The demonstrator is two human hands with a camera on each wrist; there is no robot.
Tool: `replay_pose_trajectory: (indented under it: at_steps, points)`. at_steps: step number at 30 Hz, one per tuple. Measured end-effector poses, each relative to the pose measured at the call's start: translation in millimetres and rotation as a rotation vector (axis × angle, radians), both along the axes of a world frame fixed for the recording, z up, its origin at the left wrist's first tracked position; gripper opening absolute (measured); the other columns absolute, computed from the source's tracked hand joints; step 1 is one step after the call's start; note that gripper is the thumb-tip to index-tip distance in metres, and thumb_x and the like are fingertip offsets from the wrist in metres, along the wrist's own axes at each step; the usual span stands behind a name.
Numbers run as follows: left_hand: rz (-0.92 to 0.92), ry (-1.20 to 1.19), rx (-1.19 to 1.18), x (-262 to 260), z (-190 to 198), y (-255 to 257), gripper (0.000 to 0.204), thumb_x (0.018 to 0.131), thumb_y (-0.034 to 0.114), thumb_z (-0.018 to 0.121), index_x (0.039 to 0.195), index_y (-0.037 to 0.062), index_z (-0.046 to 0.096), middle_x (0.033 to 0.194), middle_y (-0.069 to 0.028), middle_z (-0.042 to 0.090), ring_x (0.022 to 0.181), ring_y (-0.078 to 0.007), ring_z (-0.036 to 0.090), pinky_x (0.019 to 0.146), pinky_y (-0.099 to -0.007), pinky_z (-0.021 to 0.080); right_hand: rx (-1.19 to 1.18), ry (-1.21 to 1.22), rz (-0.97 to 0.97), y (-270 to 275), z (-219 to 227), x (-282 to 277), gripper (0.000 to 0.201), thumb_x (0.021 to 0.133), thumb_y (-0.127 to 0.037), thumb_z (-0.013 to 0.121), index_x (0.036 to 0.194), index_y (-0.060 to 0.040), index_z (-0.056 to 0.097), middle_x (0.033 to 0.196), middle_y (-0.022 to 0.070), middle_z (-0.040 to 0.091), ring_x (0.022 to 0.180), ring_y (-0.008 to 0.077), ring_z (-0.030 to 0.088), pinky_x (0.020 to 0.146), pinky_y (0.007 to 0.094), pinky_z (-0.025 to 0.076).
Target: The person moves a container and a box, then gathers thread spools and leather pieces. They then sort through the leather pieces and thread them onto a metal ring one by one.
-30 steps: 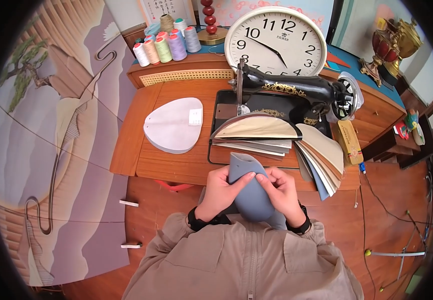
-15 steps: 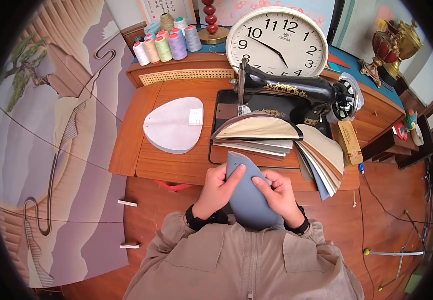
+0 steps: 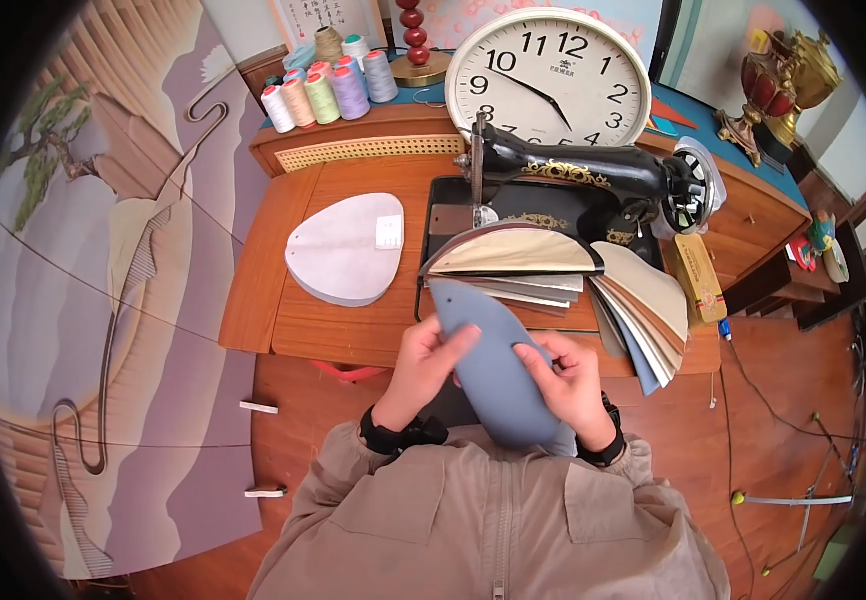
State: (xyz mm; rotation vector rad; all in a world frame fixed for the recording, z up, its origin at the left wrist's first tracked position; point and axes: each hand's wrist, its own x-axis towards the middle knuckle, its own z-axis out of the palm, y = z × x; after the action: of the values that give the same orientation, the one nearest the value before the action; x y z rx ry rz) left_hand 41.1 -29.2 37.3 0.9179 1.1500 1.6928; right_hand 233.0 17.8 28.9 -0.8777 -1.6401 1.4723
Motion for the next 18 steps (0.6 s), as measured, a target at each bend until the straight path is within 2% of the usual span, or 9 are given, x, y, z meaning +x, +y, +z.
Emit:
replay_pose_trajectory:
  at_steps: [2,5,7,11,13,14,16,18]
  points:
    - [-0.408,0.169,-0.222,-8,-5,-3,0.026,0.103,0.022,0.057,0.103,-0.0016,0.067,0.081,-0.0042,0.069,0.065,-0.0085,0.063,0.056,-0.0231,0.051,0.034,-0.013,-0.052,2,3,1,0.017,0.094,-0.010,0.068,0.107,0.0011,0.070,0.085,0.0043,0.072,0.076,0.0041,0.061,0.068,0.0210,0.050]
    - [-0.396,0.134,-0.186,-6,-13,-3,0.028,0.102,0.023,0.058,0.103,-0.0031,0.067,0.082,-0.0061,0.070,0.064,-0.0113,0.065,0.055,-0.0243,0.053,0.122,-0.039,-0.096,4,11,3,0.016,0.093,-0.006,0.070,0.107,0.0019,0.069,0.084,0.0025,0.070,0.074,0.0048,0.062,0.067,0.0199,0.048]
    - [-0.382,0.108,-0.161,-6,-13,-3,0.028,0.103,0.023,0.057,0.102,-0.0038,0.067,0.082,-0.0070,0.070,0.064,-0.0118,0.065,0.056,-0.0250,0.054,0.114,0.029,-0.160,5,12,4,0.016,0.091,-0.006,0.071,0.106,0.0005,0.070,0.082,0.0050,0.070,0.072,0.0052,0.062,0.067,0.0221,0.050]
    - [-0.282,-0.041,-0.160,-2,-7,-4,0.031,0.104,0.023,0.054,0.105,-0.0063,0.064,0.091,-0.0112,0.070,0.073,-0.0164,0.069,0.064,-0.0276,0.058,0.181,0.064,-0.216,5,11,7,0.014,0.091,-0.006,0.071,0.103,0.0006,0.070,0.084,0.0051,0.069,0.072,0.0068,0.061,0.067,0.0230,0.049]
    - [-0.262,-0.071,-0.153,3,-4,-5,0.031,0.104,0.022,0.053,0.106,-0.0067,0.064,0.096,-0.0128,0.070,0.077,-0.0180,0.070,0.067,-0.0286,0.059,0.382,0.047,-0.243,8,4,10,0.014,0.090,-0.006,0.072,0.101,0.0009,0.069,0.086,0.0053,0.068,0.075,0.0088,0.061,0.068,0.0237,0.048]
    - [-0.249,-0.125,-0.131,5,-3,-6,0.030,0.105,0.022,0.052,0.109,-0.0065,0.062,0.100,-0.0134,0.070,0.081,-0.0192,0.070,0.071,-0.0300,0.059,0.382,0.048,-0.248,7,5,12,0.014,0.090,-0.006,0.072,0.101,0.0009,0.069,0.086,0.0053,0.068,0.075,0.0088,0.061,0.068,0.0237,0.048]
    - [-0.241,-0.178,-0.108,6,-3,-6,0.030,0.105,0.021,0.052,0.112,-0.0063,0.061,0.105,-0.0140,0.069,0.085,-0.0205,0.071,0.074,-0.0314,0.060,0.237,0.002,-0.230,5,12,15,0.013,0.089,-0.007,0.074,0.098,0.0014,0.069,0.084,0.0059,0.069,0.077,0.0103,0.062,0.069,0.0241,0.048]
    - [-0.246,-0.207,-0.050,2,-5,-8,0.030,0.105,0.020,0.051,0.118,-0.0059,0.060,0.110,-0.0133,0.068,0.096,-0.0208,0.069,0.083,-0.0347,0.058,0.172,0.014,-0.215,7,10,18,0.013,0.088,-0.007,0.075,0.096,0.0017,0.069,0.085,0.0065,0.069,0.077,0.0108,0.062,0.069,0.0242,0.048]
